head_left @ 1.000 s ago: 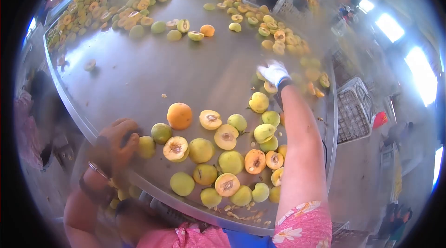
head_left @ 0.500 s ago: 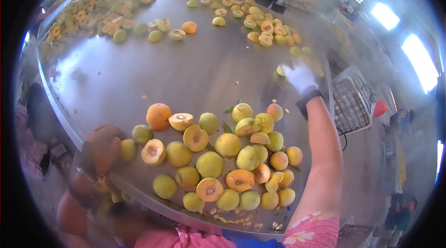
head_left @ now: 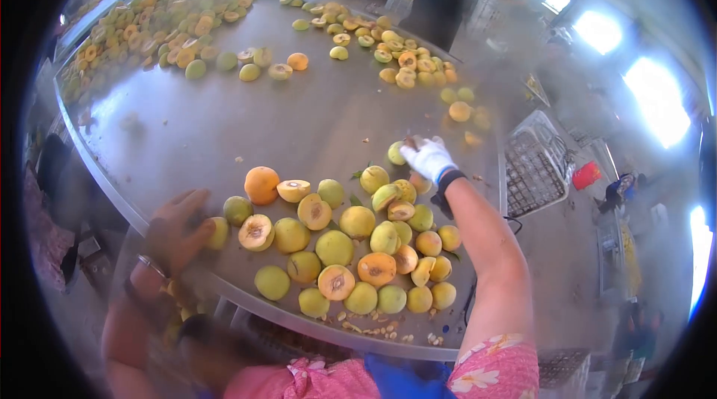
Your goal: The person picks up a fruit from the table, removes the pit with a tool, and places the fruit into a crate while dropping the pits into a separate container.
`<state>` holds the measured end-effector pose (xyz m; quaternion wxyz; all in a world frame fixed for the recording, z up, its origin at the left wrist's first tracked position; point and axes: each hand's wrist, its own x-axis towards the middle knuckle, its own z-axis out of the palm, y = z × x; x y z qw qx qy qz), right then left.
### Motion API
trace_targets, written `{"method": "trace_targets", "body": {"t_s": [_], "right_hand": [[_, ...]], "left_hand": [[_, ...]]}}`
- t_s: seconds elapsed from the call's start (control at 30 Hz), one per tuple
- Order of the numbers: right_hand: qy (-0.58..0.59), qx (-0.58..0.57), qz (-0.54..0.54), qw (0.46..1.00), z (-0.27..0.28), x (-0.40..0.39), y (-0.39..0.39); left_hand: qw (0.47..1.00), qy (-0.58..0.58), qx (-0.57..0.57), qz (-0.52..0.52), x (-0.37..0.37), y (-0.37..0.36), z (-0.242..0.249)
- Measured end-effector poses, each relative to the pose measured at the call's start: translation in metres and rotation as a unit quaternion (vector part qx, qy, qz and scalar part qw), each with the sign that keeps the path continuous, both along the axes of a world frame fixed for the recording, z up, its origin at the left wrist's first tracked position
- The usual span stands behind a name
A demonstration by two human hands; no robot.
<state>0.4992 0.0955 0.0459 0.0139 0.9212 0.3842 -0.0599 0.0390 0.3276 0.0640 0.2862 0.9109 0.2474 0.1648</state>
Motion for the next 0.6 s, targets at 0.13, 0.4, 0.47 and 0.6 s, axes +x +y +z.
{"method": "trace_targets", "body": {"t_s": [0.13, 0.4, 0.47, 0.6], "right_hand": [[0.05, 0.018, 0.02, 0.998, 0.011, -0.067, -0.016], [0.053, 0.101, -0.004, 0.993, 0.093, -0.146, -0.061], [0.076, 0.209, 0.035, 0.974, 0.101, -0.147, -0.087], [0.207, 0.301, -0.021, 0.931, 0.164, -0.217, -0.126]], "left_hand": [[0.999, -0.005, 0.001, -0.054, -0.009, -0.002, 0.004], [0.997, 0.072, -0.035, -0.02, -0.024, 0.019, -0.019], [0.996, 0.08, -0.034, 0.012, -0.026, 0.019, -0.021], [0.995, 0.076, -0.05, 0.03, -0.02, 0.023, -0.03]]}}
